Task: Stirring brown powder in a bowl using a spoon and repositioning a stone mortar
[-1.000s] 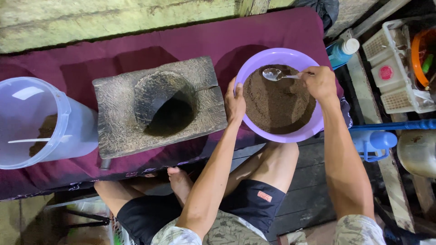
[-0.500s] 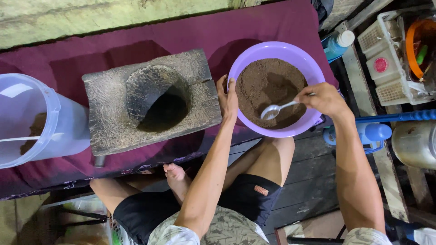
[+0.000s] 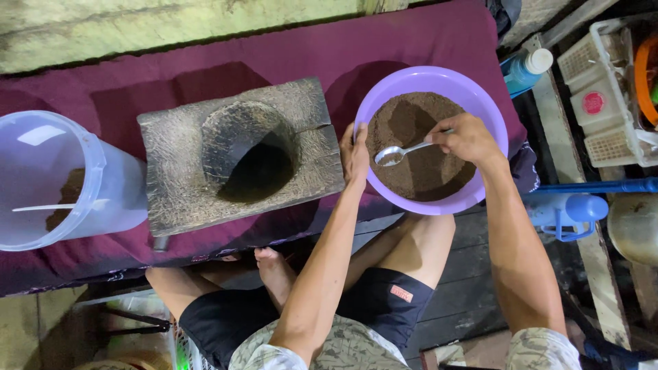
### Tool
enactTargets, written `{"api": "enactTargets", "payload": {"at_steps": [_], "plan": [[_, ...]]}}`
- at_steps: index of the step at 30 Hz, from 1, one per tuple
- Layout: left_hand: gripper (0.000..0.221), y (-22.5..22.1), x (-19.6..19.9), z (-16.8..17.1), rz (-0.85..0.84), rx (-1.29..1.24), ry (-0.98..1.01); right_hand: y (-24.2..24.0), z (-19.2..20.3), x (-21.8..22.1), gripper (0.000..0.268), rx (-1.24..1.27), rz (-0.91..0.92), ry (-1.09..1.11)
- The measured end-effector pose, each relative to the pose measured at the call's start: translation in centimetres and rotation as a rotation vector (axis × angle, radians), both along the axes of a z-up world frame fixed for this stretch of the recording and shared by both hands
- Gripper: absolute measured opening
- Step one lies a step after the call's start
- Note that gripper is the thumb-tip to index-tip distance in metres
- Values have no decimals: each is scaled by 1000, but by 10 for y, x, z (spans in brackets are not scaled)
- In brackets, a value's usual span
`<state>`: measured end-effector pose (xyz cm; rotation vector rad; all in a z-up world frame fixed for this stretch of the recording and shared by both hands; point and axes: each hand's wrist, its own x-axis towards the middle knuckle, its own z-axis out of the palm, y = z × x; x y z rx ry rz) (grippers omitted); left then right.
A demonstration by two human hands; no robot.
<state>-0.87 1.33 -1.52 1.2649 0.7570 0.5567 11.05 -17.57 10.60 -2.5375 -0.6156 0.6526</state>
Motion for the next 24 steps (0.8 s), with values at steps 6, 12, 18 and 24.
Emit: {"api": "enactTargets", "payload": {"at_steps": [6, 12, 18, 24], "plan": [[29, 0, -4, 3, -7, 23, -34, 26, 3, 14, 15, 127, -45, 74], [26, -2, 0, -6, 6, 46, -55, 24, -34, 47, 17, 342, -157, 202], [28, -6, -3, -4, 53, -35, -18, 12, -35, 37, 10, 327, -423, 22], [32, -27, -24, 16, 110, -123, 52, -30, -46, 42, 13, 247, -409, -201]]}}
